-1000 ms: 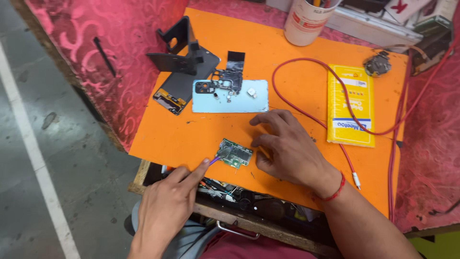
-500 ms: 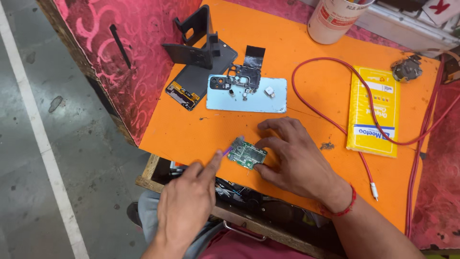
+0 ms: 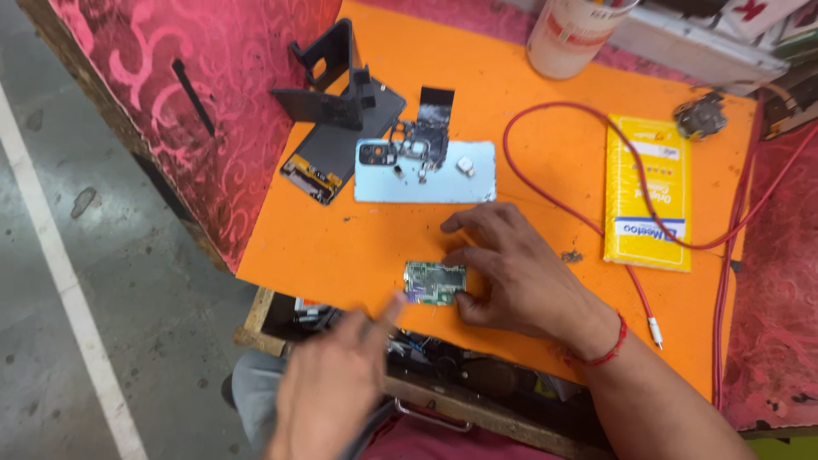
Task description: The person cleans and works on a small circuit board from a mobile phone using a small brush and their fingers, while other phone parts sit nearby on an orange workbench.
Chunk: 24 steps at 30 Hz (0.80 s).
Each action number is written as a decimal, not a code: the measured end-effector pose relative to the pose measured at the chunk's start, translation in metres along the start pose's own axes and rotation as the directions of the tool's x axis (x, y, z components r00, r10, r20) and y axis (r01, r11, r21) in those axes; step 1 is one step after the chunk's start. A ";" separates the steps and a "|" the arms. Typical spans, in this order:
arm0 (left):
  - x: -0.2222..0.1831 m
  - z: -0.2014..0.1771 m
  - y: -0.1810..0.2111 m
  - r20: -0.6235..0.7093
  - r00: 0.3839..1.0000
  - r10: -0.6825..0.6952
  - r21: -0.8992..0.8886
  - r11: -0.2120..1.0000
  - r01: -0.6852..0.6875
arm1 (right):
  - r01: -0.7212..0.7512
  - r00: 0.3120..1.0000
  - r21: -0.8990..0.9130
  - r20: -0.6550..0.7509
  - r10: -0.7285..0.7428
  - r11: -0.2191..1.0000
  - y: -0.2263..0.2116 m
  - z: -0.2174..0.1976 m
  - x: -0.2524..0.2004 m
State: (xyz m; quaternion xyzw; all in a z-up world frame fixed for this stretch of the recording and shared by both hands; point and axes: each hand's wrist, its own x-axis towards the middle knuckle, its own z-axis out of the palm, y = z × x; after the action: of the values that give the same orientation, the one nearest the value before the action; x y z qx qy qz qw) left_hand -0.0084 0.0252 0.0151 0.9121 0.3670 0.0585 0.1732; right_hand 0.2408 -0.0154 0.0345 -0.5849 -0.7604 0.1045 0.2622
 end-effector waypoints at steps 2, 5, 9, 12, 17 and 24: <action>-0.001 0.002 0.001 -0.015 0.998 -0.064 -0.010 0.998 0.064 | 0.007 1.000 0.012 0.020 -0.007 1.000 0.005 -0.003 -0.001; -0.010 0.006 0.003 -0.034 0.999 -0.027 -0.023 0.999 0.027 | 0.008 0.999 0.051 0.040 -0.010 0.999 0.003 0.001 -0.004; -0.010 0.009 0.000 0.014 0.994 -0.107 -0.040 0.993 0.108 | -0.030 0.998 0.027 0.049 0.028 0.999 0.004 0.001 -0.003; -0.010 0.006 -0.003 -0.059 0.998 0.025 -0.056 0.998 -0.028 | -0.041 0.998 0.042 0.049 0.039 0.998 0.004 0.001 -0.003; -0.013 0.008 -0.004 -0.010 0.998 -0.054 -0.075 0.996 0.053 | -0.063 0.993 0.032 0.100 0.059 0.997 0.003 0.000 -0.007; -0.014 0.000 -0.006 -0.191 0.975 -0.110 -0.119 0.989 0.088 | -0.074 0.987 -0.017 0.141 0.076 0.997 -0.002 -0.001 -0.010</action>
State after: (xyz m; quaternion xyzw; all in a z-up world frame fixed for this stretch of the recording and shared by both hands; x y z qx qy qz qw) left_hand -0.0223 0.0195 0.0138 0.8715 0.4235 0.1598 0.1886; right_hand 0.2416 -0.0253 0.0334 -0.6058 -0.7551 0.1512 0.2001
